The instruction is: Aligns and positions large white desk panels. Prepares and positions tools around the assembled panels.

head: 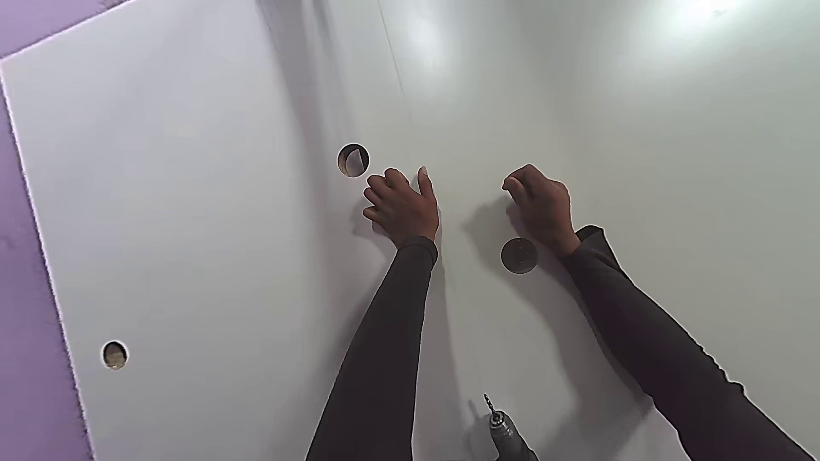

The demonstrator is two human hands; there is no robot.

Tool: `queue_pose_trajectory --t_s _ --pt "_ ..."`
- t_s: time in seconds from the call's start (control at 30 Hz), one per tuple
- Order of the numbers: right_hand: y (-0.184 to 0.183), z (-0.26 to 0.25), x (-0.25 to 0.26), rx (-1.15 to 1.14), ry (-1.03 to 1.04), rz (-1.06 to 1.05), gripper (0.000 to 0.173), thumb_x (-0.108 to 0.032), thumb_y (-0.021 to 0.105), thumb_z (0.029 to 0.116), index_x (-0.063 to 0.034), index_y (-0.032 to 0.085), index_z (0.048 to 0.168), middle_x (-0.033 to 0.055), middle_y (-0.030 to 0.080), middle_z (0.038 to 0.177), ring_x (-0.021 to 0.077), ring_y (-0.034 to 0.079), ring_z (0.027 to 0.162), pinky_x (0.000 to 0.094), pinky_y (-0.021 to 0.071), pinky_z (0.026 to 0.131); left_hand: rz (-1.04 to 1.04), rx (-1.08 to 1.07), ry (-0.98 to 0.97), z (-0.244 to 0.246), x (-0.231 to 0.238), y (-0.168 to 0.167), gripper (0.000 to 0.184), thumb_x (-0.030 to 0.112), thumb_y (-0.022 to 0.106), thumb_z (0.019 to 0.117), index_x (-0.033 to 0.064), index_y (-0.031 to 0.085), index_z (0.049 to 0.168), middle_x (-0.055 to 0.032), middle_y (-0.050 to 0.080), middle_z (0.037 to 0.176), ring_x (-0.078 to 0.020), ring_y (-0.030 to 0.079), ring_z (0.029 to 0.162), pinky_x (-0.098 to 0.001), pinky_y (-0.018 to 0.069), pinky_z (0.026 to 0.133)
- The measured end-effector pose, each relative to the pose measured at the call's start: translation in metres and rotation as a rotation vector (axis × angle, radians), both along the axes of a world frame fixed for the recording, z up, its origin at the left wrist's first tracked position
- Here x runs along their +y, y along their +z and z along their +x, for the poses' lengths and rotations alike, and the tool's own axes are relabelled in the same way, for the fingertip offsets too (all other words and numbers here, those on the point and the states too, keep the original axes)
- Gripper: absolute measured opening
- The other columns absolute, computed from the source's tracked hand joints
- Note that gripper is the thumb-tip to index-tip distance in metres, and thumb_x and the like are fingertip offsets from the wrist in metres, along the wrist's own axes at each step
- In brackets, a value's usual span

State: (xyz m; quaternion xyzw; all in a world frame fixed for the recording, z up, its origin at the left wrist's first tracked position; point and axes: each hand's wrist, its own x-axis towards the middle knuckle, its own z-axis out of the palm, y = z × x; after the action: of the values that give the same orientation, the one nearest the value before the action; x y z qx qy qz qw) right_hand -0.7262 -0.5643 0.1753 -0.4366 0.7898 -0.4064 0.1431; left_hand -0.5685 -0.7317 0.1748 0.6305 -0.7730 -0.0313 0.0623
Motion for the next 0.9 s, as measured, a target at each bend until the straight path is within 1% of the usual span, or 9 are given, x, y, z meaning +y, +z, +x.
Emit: queue_pose_trajectory --t_s 0.13,0.27,0.33,0.43,0.63,0.8,0.9 --pt "0.0017 0.0001 0.0000 0.004 -0.008 0.043 0.029 -0.036 0.053 0.1075 -0.0120 0.069 0.106 0.0034 0.064 0.073 0.0198 0.061 0.061 0.0443 0.0486 0.055 -0.013 -0.014 -0.004 -0.0004 0.0005 -0.0013 0.063 0.069 0.042 0.0975 0.0103 0.061 0.109 -0.0170 0.055 0.117 -0.0398 0.054 0.115 -0.0599 0.0421 0.087" --pt "-0.0002 0.0000 -0.0002 0.001 -0.010 0.029 0.029 -0.037 0.053 0.1073 -0.0125 0.069 0.104 0.0032 0.063 0.071 0.0206 0.060 0.061 0.0451 0.0472 0.055 -0.013 0.000 -0.012 0.0002 0.0005 -0.0006 0.062 0.069 0.043 0.0976 0.0097 0.061 0.108 -0.0178 0.055 0.116 -0.0408 0.053 0.115 -0.0614 0.0418 0.087" --pt "-0.0004 0.0004 0.0003 0.007 -0.009 0.022 0.029 -0.037 0.053 0.1071 -0.0128 0.069 0.104 0.0033 0.064 0.071 0.0208 0.061 0.062 0.0455 0.0479 0.055 -0.012 0.001 -0.010 0.0004 0.0015 0.0003 0.063 0.069 0.043 0.0975 0.0088 0.061 0.108 -0.0184 0.055 0.117 -0.0409 0.054 0.115 -0.0619 0.0417 0.087" --pt "0.0012 0.0004 0.0006 0.004 -0.008 0.026 0.029 -0.037 0.053 0.1070 -0.0127 0.069 0.104 0.0033 0.063 0.071 0.0211 0.061 0.061 0.0457 0.0475 0.054 -0.013 -0.002 -0.008 -0.0001 0.0019 -0.0003 0.064 0.069 0.043 0.0976 0.0085 0.061 0.109 -0.0192 0.055 0.118 -0.0411 0.053 0.115 -0.0622 0.0414 0.088" --pt "0.0038 0.0000 0.0000 0.020 -0.007 0.051 0.029 -0.037 0.053 0.1069 -0.0128 0.069 0.104 0.0040 0.066 0.074 0.0221 0.065 0.064 0.0468 0.0496 0.056 -0.004 -0.001 -0.015 -0.0015 0.0028 0.0015 0.063 0.067 0.043 0.0987 0.0081 0.061 0.112 -0.0203 0.055 0.120 -0.0424 0.053 0.117 -0.0639 0.0414 0.089" --pt "0.0043 0.0007 0.0004 0.001 -0.004 0.065 0.030 -0.038 0.053 0.1069 -0.0127 0.069 0.105 0.0045 0.066 0.074 0.0231 0.065 0.065 0.0480 0.0497 0.056 0.005 -0.019 -0.005 -0.0020 0.0042 0.0035 0.062 0.066 0.043 0.0992 0.0083 0.061 0.111 -0.0199 0.056 0.121 -0.0423 0.053 0.119 -0.0638 0.0419 0.090" --pt "0.0039 0.0010 -0.0005 0.004 -0.011 0.047 0.030 -0.038 0.053 0.1067 -0.0128 0.069 0.103 0.0040 0.065 0.072 0.0225 0.063 0.063 0.0469 0.0484 0.055 0.002 -0.027 -0.012 -0.0013 0.0037 0.0030 0.063 0.067 0.041 0.0996 0.0086 0.061 0.110 -0.0202 0.055 0.121 -0.0430 0.053 0.118 -0.0640 0.0423 0.089"
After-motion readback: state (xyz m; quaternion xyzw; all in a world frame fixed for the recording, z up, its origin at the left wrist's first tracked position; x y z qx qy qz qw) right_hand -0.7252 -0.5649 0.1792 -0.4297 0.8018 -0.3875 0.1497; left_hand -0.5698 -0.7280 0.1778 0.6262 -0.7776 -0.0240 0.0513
